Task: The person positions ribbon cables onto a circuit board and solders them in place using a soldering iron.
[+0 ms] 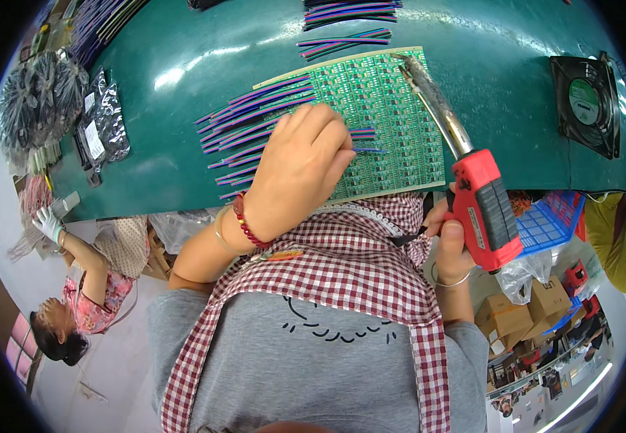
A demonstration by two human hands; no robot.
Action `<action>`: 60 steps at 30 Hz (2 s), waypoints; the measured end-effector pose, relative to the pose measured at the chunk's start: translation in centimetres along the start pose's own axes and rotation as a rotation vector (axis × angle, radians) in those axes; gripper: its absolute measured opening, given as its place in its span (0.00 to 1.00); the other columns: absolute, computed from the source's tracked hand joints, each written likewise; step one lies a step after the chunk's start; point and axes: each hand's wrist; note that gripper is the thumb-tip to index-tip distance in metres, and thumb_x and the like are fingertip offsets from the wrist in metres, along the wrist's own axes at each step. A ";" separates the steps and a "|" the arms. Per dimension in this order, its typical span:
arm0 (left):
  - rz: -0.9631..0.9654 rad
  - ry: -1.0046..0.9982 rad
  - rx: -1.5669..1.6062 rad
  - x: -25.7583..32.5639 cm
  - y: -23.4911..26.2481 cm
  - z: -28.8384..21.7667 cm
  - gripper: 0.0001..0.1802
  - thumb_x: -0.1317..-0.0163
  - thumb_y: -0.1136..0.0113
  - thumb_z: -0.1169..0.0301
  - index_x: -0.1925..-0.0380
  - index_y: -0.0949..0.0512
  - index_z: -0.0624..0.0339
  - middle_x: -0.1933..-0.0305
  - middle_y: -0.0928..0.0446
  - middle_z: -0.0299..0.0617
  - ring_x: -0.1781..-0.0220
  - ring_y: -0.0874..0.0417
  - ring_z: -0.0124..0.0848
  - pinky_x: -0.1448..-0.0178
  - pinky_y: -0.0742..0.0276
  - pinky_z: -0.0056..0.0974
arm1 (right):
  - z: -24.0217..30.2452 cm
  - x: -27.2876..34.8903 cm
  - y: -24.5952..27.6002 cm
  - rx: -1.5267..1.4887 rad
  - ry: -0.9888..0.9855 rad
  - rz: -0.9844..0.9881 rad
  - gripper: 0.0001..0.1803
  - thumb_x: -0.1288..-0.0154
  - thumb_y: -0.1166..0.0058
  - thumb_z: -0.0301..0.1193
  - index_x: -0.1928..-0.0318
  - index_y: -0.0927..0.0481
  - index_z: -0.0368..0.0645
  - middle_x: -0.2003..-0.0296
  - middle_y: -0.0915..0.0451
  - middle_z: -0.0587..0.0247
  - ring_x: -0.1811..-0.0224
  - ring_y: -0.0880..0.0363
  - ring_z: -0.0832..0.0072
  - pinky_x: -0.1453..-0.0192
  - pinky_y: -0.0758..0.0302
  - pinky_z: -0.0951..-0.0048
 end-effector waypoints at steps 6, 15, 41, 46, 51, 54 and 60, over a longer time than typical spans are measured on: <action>-0.079 0.105 0.277 -0.1 0.9 0.7 0.09 0.48 0.37 0.82 0.71 0.29 0.65 0.69 0.27 0.47 0.67 0.23 0.44 0.62 0.26 0.42 | -0.1 0.0 -0.2 -0.019 -0.008 -0.018 0.33 0.32 0.47 0.49 0.43 0.32 0.30 0.77 0.29 0.62 0.82 0.33 0.78 0.74 0.29 0.73; -0.035 0.003 -0.079 -0.7 -0.2 0.6 0.09 0.47 0.34 0.75 0.69 0.26 0.60 0.67 0.28 0.44 0.63 0.24 0.43 0.59 0.25 0.44 | -0.3 -0.2 -0.2 -0.034 -0.013 0.015 0.32 0.31 0.48 0.48 0.42 0.32 0.30 0.76 0.28 0.62 0.81 0.33 0.79 0.74 0.29 0.74; -0.085 0.121 0.080 -0.5 2.0 0.6 0.06 0.45 0.40 0.81 0.67 0.27 0.65 0.67 0.26 0.47 0.64 0.22 0.44 0.59 0.26 0.41 | -0.3 0.2 -0.1 -0.026 -0.058 0.086 0.36 0.33 0.46 0.51 0.42 0.33 0.30 0.78 0.29 0.62 0.81 0.31 0.78 0.73 0.28 0.73; -0.179 0.135 0.050 -0.1 3.0 2.6 0.06 0.45 0.36 0.80 0.66 0.20 0.62 0.69 0.24 0.43 0.71 0.21 0.38 0.66 0.25 0.37 | -0.8 0.3 0.1 -0.114 -0.129 0.170 0.38 0.34 0.45 0.53 0.42 0.33 0.29 0.79 0.29 0.62 0.81 0.30 0.77 0.73 0.27 0.73; -0.169 0.011 -0.161 0.6 2.0 4.0 0.07 0.47 0.34 0.77 0.67 0.18 0.58 0.72 0.27 0.40 0.71 0.23 0.36 0.67 0.25 0.38 | -1.2 0.7 -0.1 -0.114 -0.218 0.237 0.39 0.34 0.44 0.54 0.42 0.33 0.29 0.79 0.28 0.62 0.81 0.30 0.77 0.73 0.27 0.74; -0.187 -0.045 -0.213 0.4 1.8 4.5 0.07 0.48 0.33 0.77 0.67 0.18 0.57 0.72 0.28 0.38 0.71 0.23 0.35 0.68 0.25 0.38 | -1.5 1.2 0.1 -0.094 -0.245 0.241 0.37 0.34 0.45 0.53 0.41 0.33 0.30 0.78 0.28 0.61 0.81 0.30 0.77 0.74 0.28 0.74; -0.190 -0.030 -0.162 0.3 1.8 4.7 0.08 0.49 0.32 0.76 0.68 0.18 0.57 0.71 0.27 0.39 0.70 0.22 0.35 0.67 0.25 0.38 | -1.6 1.2 0.0 -0.037 -0.204 0.303 0.33 0.32 0.46 0.49 0.41 0.32 0.32 0.78 0.27 0.61 0.81 0.31 0.78 0.74 0.30 0.75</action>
Point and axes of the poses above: each hand's wrist, its own x-axis away from the middle knuckle, its own y-axis out of the back of the hand, z = x × y
